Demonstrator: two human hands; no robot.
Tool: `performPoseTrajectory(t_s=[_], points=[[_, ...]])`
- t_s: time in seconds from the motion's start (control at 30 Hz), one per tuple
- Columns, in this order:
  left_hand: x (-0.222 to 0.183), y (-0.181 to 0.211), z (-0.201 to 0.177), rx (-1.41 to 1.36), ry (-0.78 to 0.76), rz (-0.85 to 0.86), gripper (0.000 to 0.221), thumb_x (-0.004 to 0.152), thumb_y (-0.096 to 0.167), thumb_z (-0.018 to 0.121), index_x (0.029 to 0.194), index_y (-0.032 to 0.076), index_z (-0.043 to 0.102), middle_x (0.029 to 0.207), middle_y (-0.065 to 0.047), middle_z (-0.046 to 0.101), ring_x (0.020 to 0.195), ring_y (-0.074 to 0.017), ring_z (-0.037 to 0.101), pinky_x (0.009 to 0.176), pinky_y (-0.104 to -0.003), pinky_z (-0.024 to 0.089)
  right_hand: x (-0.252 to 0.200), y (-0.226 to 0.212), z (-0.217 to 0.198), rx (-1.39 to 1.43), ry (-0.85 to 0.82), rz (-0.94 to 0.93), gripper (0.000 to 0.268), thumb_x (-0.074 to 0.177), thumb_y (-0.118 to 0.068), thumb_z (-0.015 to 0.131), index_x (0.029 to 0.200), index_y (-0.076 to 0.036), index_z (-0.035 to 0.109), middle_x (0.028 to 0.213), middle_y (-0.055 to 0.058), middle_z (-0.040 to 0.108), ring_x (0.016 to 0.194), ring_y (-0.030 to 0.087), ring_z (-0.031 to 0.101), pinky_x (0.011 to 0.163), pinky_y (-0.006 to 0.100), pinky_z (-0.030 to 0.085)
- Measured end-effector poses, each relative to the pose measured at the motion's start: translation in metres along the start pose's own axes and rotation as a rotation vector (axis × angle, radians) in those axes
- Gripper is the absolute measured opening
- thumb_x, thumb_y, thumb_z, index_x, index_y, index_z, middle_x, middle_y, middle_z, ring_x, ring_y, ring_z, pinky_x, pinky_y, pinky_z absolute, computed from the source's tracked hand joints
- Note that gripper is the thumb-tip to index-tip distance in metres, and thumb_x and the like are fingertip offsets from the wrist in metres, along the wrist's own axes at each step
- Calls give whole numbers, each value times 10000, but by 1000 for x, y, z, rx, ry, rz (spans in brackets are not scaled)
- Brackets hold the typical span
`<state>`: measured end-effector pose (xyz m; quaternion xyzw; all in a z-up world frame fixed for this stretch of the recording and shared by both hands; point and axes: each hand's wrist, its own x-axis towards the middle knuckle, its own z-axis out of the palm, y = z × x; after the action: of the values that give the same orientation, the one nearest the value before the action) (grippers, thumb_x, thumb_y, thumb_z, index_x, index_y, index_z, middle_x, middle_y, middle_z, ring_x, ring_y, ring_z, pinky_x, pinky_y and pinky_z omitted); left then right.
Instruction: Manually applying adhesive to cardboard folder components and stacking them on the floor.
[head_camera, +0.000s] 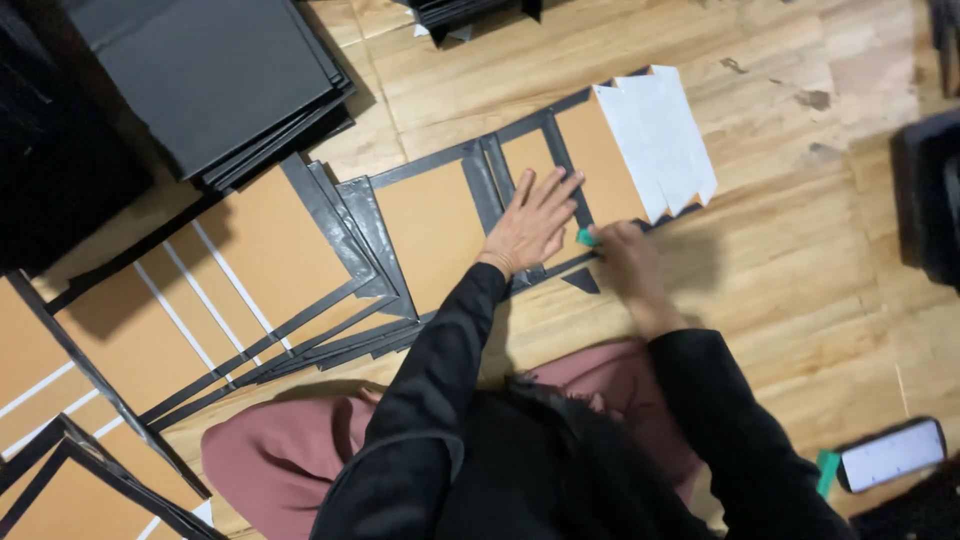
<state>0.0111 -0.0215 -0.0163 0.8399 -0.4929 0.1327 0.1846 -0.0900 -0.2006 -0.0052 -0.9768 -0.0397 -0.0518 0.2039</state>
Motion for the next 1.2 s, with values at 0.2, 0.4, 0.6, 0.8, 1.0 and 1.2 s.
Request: performPoseTrajectory(t_s=[0.2,0.4,0.6,0.8,1.0,1.2], points=[[3,1,14,176,-326,126,631,786,255,485,1378,210,271,1441,8,245,1327,-247,218,1078,-566,82,-31,-6,4,194,111,17,296,790,-100,609,1050,-235,567,839,11,510,756,249,535,661,338,428],[2,-4,-9,228,-326,217,534,747,325,484,1254,180,396,1223,-36,411,1255,-274,297,1070,-547,142,-42,6,-28,916,164,678,329,818,-239,490,1092,-73,566,896,71,481,790,184,484,643,308,395],[-16,-6,-36,300,-264,189,421,819,315,382,1209,157,358,1126,-42,384,1195,-269,350,1045,-508,224,-30,58,24,1226,414,1291,399,781,-407,508,990,-89,629,765,85,638,380,160,518,261,280,373],[-26,-2,-37,258,-251,130,405,812,341,387,1175,161,401,1110,-45,409,1181,-275,375,1019,-487,267,-9,24,2,486,440,909,372,708,-261,737,1048,-188,606,933,18,530,835,147,581,730,272,471],[15,3,-26,205,-228,100,440,714,353,553,1095,169,433,989,-23,453,1030,-230,454,996,-473,276,8,42,12,246,95,883,553,639,-429,728,1023,-65,565,964,113,510,940,336,547,815,474,435],[93,25,-20,222,-257,150,509,848,154,521,1317,170,323,1249,-58,455,1196,-275,397,1009,-511,263,14,42,1,312,-7,955,385,573,-367,702,887,-169,600,809,41,538,832,303,586,721,429,452]])
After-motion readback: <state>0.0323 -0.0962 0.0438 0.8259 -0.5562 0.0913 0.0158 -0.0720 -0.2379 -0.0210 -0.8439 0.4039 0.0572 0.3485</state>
